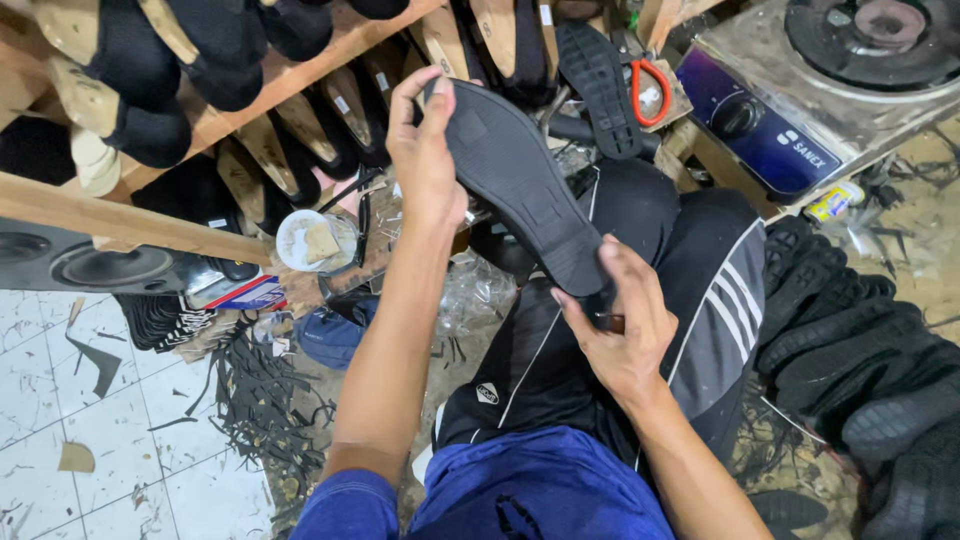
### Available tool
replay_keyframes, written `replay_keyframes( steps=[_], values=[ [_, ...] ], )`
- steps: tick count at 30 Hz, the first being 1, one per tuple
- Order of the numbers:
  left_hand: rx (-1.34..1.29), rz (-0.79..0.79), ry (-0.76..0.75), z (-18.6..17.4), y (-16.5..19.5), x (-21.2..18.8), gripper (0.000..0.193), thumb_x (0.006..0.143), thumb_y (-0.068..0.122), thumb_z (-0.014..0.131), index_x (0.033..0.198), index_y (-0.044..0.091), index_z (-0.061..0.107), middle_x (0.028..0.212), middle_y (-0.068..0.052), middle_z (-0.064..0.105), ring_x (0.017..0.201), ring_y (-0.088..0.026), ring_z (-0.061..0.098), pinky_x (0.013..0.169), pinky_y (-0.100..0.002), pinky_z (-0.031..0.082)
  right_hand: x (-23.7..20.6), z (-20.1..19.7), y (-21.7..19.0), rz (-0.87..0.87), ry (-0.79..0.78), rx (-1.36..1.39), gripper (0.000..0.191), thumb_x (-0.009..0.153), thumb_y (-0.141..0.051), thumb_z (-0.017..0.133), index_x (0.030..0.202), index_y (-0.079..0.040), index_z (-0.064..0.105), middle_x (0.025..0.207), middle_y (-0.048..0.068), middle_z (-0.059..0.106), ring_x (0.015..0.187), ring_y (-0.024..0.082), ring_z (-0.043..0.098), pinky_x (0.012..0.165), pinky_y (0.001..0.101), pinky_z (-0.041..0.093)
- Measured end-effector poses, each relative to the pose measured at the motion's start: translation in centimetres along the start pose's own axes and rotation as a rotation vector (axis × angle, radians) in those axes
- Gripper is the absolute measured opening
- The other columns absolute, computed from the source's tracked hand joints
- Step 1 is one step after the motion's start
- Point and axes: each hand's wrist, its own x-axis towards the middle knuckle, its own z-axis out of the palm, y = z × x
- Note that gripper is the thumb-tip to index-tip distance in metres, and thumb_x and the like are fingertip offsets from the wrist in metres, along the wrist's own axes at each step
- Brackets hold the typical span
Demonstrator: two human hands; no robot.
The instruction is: The person sits on the floor and repeatedly presses a black shoe sole onto the shoe upper, then uses a metal awl to poke along the seam. The person handles multiple shoes, placing some on a nearby shelf and retrieving others to repeat the pressing and poking process.
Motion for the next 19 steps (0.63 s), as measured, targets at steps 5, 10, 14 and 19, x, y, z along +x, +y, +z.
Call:
replay_keyframes(
  steps=[5,10,14,19],
  values=[
    [0.052,-0.054,0.125,-1.5,-1.2,0.4,0.021,0.102,0.010,0.068,0.122,0.004,0.066,0.107,-0.004,0.067,0.104,-0.012,0.060,0.094,-0.027,0.050,0.0,0.3,0.6,0.089,-0.015,0.102,0.099,0.074,-0.007,0.097,0.152,-0.001,0.037,0.134,0.016,0.069,0.051,0.004,0.040,0.047,0.0207,0.033],
    [-0.002,-0.082,0.168,-2.5,-2.1,0.7,0.020,0.101,0.010,0.066,0.121,0.005,0.067,0.106,-0.003,0.068,0.103,-0.012,0.062,0.090,-0.027,0.053,-0.2,0.6,0.8,0.174,-0.007,0.218,0.105,0.079,-0.003,0.094,0.158,-0.003,0.026,0.133,0.014,0.070,0.057,0.002,0.040,0.051,0.0195,0.031],
    [-0.004,-0.091,0.177,-2.7,-2.1,0.5,0.019,0.101,0.008,0.065,0.120,0.005,0.066,0.104,-0.004,0.070,0.097,-0.012,0.065,0.085,-0.028,0.055,-0.1,0.3,1.1,0.192,-0.022,0.244,0.103,0.079,-0.002,0.093,0.157,-0.003,0.026,0.132,0.014,0.070,0.057,0.001,0.041,0.051,0.0192,0.031],
    [-0.064,-0.106,0.168,-2.4,-1.6,-0.1,0.018,0.102,0.008,0.064,0.120,0.005,0.065,0.101,-0.005,0.071,0.093,-0.013,0.068,0.081,-0.029,0.057,-0.2,0.0,1.3,0.189,-0.042,0.233,0.101,0.079,-0.002,0.093,0.156,-0.005,0.028,0.132,0.014,0.071,0.055,0.001,0.042,0.049,0.0191,0.031]
  ],
)
